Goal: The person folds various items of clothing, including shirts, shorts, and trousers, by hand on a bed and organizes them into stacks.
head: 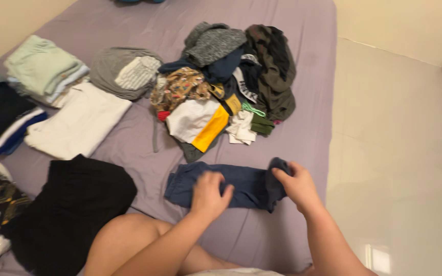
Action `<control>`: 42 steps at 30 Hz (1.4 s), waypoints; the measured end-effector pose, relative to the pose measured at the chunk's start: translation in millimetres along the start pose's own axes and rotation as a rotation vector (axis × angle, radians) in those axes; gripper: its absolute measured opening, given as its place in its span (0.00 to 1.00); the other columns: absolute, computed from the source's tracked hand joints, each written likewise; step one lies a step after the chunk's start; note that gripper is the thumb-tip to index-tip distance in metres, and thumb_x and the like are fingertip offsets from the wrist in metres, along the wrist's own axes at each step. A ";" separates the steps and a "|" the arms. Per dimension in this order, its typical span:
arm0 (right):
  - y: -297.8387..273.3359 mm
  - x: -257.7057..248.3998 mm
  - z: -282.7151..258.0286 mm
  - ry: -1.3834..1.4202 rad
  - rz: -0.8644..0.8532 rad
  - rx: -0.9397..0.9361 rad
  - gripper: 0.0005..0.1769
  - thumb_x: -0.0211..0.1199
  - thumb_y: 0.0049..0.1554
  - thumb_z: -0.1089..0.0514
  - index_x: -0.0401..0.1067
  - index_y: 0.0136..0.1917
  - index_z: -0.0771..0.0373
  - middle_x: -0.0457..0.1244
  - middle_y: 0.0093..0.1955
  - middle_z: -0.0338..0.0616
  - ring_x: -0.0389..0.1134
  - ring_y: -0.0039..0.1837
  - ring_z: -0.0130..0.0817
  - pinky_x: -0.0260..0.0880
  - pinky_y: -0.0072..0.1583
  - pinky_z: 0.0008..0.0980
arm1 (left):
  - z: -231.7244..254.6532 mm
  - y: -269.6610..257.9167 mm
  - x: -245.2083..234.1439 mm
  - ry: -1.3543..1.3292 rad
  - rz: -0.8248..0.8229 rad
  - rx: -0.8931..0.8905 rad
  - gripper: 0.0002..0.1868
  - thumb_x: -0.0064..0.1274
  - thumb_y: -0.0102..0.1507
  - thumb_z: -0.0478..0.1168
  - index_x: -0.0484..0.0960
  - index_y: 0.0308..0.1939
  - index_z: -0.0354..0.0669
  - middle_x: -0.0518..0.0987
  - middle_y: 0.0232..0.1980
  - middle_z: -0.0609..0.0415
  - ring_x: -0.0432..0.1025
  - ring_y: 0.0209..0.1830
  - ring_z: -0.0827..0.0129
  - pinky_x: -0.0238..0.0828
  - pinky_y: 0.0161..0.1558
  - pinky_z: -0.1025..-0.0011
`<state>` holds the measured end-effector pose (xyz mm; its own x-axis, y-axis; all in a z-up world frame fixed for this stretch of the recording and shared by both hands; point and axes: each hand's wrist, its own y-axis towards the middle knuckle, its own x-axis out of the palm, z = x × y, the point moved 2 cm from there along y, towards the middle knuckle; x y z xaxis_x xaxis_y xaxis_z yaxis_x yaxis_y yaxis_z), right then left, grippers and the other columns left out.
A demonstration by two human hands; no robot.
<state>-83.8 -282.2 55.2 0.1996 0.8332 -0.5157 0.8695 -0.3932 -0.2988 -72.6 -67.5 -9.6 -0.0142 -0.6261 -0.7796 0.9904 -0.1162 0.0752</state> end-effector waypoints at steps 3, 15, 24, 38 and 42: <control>6.3 -2.0 4.2 0.207 0.012 0.028 0.17 0.57 0.45 0.59 0.67 0.47 0.70 0.64 0.40 0.48 0.64 0.40 0.33 0.65 0.41 0.30 | -23.9 12.9 -27.7 0.224 0.435 -0.056 0.28 0.54 0.45 0.45 0.68 0.47 0.37 0.65 0.50 0.44 0.57 0.50 0.51 0.54 0.44 0.54; 15.5 -46.6 71.6 0.362 0.096 0.218 0.17 0.55 0.48 0.57 0.66 0.49 0.69 0.62 0.42 0.46 0.63 0.41 0.33 0.64 0.41 0.32 | -98.8 22.1 -39.0 -0.257 -0.068 -0.074 0.15 0.48 0.53 0.45 0.66 0.37 0.39 0.74 0.33 0.42 0.69 0.34 0.52 0.64 0.36 0.64; 20.6 -42.6 92.7 0.317 0.118 0.216 0.17 0.55 0.49 0.54 0.66 0.49 0.67 0.61 0.40 0.43 0.61 0.40 0.31 0.63 0.39 0.33 | -95.3 27.6 -28.6 0.203 -0.046 -0.198 0.16 0.40 0.59 0.48 0.59 0.40 0.40 0.74 0.30 0.39 0.69 0.31 0.46 0.64 0.33 0.54; 23.0 -35.1 103.1 0.261 0.116 0.276 0.19 0.56 0.48 0.51 0.66 0.48 0.66 0.61 0.41 0.43 0.60 0.42 0.31 0.61 0.40 0.31 | 20.7 -39.3 -17.2 0.186 -0.341 1.002 0.19 0.54 0.38 0.44 0.72 0.27 0.36 0.70 0.29 0.47 0.65 0.32 0.56 0.60 0.30 0.63; 15.3 -37.0 89.3 0.232 0.134 0.234 0.19 0.57 0.47 0.52 0.65 0.48 0.66 0.61 0.40 0.44 0.60 0.40 0.31 0.61 0.39 0.31 | 11.2 -33.4 8.5 0.070 -0.273 0.835 0.05 0.49 0.50 0.36 0.71 0.29 0.41 0.71 0.29 0.49 0.66 0.33 0.57 0.61 0.35 0.64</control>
<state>-118.2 -353.7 -2.0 0.4252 0.8238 -0.3750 0.7068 -0.5610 -0.4309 -107.3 -77.6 -11.8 -0.1997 -0.4487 -0.8711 0.5291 -0.7976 0.2895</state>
